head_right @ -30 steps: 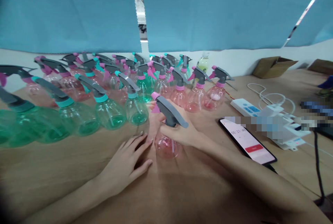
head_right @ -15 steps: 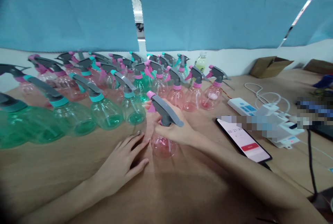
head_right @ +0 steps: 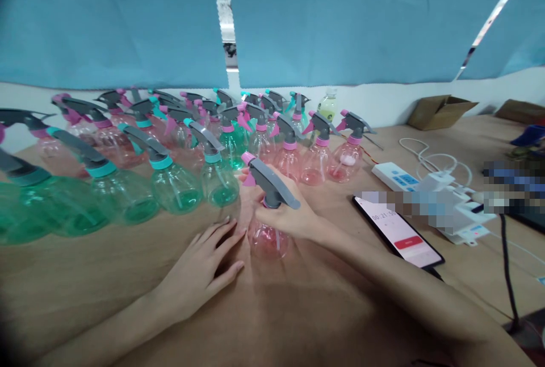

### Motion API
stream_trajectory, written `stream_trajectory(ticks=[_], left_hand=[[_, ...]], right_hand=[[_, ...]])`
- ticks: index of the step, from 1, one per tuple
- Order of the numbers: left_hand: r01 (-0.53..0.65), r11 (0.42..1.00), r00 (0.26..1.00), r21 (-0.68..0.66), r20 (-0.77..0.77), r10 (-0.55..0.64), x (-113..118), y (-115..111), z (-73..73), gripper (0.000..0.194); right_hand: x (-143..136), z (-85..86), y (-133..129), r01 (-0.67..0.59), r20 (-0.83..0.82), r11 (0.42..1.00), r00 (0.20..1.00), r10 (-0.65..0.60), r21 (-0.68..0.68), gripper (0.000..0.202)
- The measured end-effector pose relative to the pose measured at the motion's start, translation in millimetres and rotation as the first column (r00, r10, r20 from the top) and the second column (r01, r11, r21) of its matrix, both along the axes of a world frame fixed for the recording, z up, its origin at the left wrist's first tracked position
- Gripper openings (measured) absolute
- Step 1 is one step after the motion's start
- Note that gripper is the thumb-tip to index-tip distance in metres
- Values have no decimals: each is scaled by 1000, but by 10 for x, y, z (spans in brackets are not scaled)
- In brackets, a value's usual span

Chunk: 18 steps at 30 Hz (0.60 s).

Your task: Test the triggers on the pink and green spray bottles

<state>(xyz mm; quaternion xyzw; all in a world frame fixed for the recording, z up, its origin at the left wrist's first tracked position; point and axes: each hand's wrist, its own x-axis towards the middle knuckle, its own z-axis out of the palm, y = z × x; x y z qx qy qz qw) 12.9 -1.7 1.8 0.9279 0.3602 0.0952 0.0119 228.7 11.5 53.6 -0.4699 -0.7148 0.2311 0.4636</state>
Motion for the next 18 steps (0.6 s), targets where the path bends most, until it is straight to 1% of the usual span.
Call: stream_trajectory(ticks=[5, 11, 15, 18], left_hand=[[-8, 1000, 1000, -3, -9, 8, 0, 0, 9, 48], [-5, 1000, 1000, -3, 7, 5, -6, -4, -5, 48], [-3, 1000, 1000, -1, 15, 3, -8, -10, -1, 47], [-5, 1000, 1000, -6, 12, 5, -7, -8, 5, 47]], right_hand=[[-2, 4, -10, 75, 41, 997, 996, -74, -22, 11], [-13, 32, -26, 80, 27, 997, 996, -80, -18, 14], [-6, 12, -20, 49, 0, 998, 999, -49, -37, 12], [3, 5, -20, 68, 10, 997, 998, -67, -33, 11]])
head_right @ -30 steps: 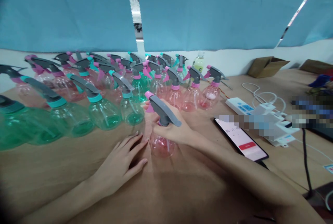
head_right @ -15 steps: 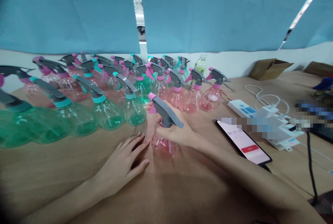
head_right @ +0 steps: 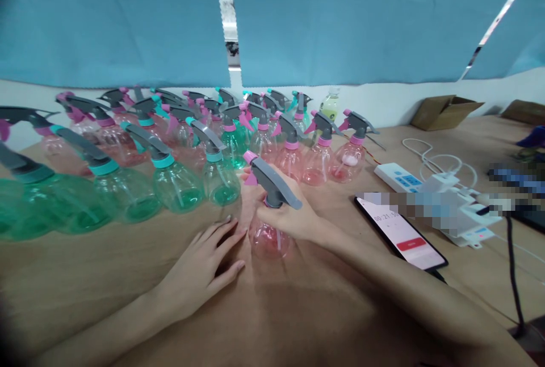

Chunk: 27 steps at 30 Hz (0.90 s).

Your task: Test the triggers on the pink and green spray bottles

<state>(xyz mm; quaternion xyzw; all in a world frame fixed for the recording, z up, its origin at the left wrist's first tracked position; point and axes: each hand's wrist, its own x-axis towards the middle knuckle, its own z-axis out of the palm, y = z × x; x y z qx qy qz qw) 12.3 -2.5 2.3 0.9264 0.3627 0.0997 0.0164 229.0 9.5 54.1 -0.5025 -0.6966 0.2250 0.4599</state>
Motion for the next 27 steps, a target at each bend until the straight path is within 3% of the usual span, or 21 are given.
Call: stream_trajectory(ticks=[12, 27], left_hand=[[7, 1000, 1000, 4, 17, -7, 2, -4, -3, 45], [6, 1000, 1000, 0, 9, -6, -2, -6, -10, 46]], right_hand=[[-29, 79, -31, 69, 33, 997, 997, -70, 28, 9], [-24, 92, -44, 53, 62, 999, 997, -52, -3, 13]])
